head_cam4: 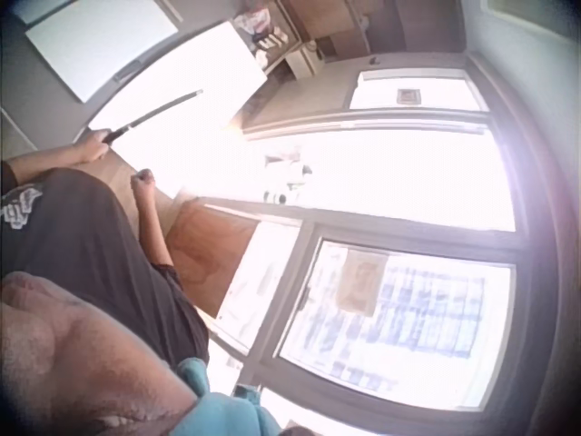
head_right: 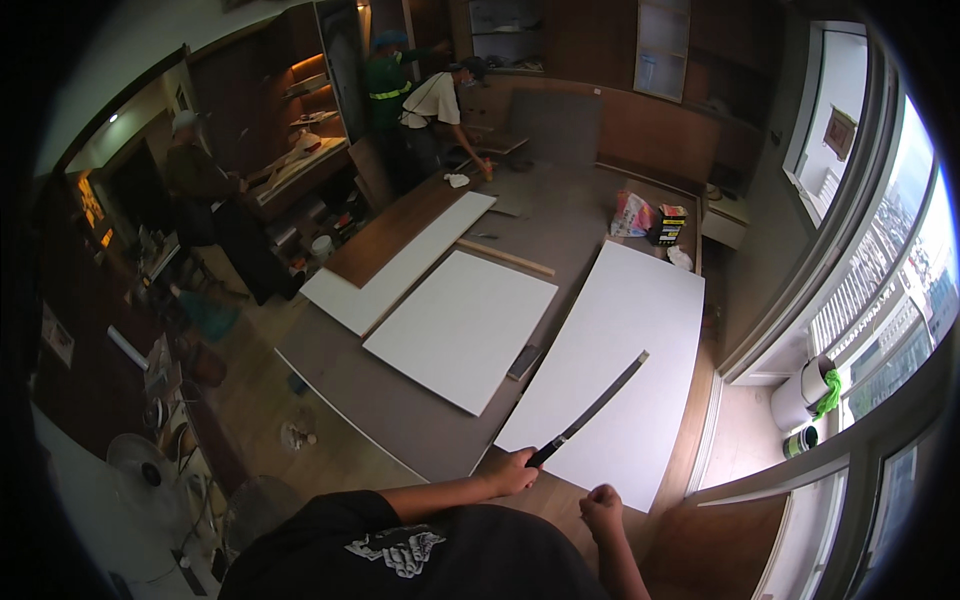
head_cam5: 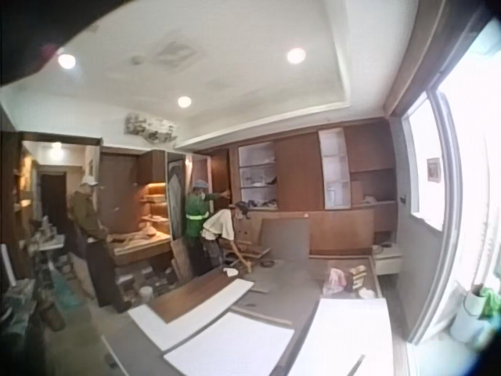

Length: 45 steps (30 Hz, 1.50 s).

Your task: The person uses a utility knife to score and cut a large white board placed on the floor. They repeatedly score the board along a straight line, then snap it apart to separate the pieces.

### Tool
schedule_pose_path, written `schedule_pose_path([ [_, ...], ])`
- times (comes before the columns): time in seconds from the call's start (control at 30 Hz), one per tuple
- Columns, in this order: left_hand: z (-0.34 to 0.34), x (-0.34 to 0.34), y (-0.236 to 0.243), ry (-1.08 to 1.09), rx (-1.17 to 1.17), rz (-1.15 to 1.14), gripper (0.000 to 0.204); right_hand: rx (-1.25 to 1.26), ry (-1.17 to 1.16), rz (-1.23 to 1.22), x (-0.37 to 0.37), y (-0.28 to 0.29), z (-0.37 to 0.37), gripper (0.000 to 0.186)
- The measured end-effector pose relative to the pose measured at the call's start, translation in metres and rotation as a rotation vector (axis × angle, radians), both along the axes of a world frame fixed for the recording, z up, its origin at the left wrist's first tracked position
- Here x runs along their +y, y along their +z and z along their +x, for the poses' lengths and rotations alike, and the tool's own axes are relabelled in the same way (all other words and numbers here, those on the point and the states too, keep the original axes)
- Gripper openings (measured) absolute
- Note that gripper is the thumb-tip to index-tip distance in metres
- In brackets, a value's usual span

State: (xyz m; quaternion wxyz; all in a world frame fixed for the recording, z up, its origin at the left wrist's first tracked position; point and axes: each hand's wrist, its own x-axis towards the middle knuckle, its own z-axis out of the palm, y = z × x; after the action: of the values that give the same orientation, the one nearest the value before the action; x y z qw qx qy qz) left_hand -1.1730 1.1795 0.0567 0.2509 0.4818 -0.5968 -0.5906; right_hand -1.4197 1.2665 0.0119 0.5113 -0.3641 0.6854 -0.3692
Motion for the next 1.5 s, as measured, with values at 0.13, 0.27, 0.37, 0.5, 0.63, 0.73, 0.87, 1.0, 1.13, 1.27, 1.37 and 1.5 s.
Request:
schedule_pose_path([
  [0.13,0.006,0.002,0.019,0.034,-0.020,0.058,0.015,0.134,0.210,0.176,0.041,-0.011,-0.010,0.016],
  [0.27,0.003,0.002,0.020,0.025,-0.016,0.066,0.015,0.332,0.314,0.129,0.076,-0.062,-0.022,0.017],
  [0.37,0.004,0.002,0.013,0.031,-0.005,0.066,0.016,0.245,0.212,0.116,0.088,-0.056,-0.009,0.025],
  [0.5,0.000,0.002,0.009,0.044,0.046,0.077,0.015,0.251,0.138,0.178,0.085,-0.063,-0.007,0.025],
  [0.63,-0.001,0.001,0.008,0.040,0.045,0.101,0.015,0.380,0.188,0.230,0.087,-0.068,-0.015,0.028],
  [0.73,-0.003,-0.001,0.015,0.028,0.027,0.109,0.017,0.473,0.269,0.254,0.096,-0.085,-0.030,0.028],
  [0.87,-0.001,-0.001,0.008,0.046,0.037,0.100,0.017,0.453,0.314,0.216,0.107,-0.093,-0.029,0.024],
  [1.0,-0.003,0.000,0.011,0.067,0.049,0.101,0.016,0.404,0.222,0.307,0.097,-0.045,-0.011,0.022],
  [1.13,-0.006,-0.001,0.001,0.057,0.041,0.072,0.016,0.296,0.111,0.349,0.066,-0.034,-0.002,0.024],
  [1.27,-0.005,-0.002,0.005,-0.048,-0.033,0.044,0.021,0.020,0.197,0.184,0.032,-0.011,0.005,0.041],
  [1.37,-0.015,0.001,0.029,-0.185,-0.184,0.000,0.026,-0.378,0.335,-0.092,0.005,0.035,0.010,0.063],
  [1.5,-0.024,0.004,0.061,-0.365,-0.117,-0.142,0.037,-0.780,0.079,-0.264,-0.031,0.092,0.037,0.050],
])
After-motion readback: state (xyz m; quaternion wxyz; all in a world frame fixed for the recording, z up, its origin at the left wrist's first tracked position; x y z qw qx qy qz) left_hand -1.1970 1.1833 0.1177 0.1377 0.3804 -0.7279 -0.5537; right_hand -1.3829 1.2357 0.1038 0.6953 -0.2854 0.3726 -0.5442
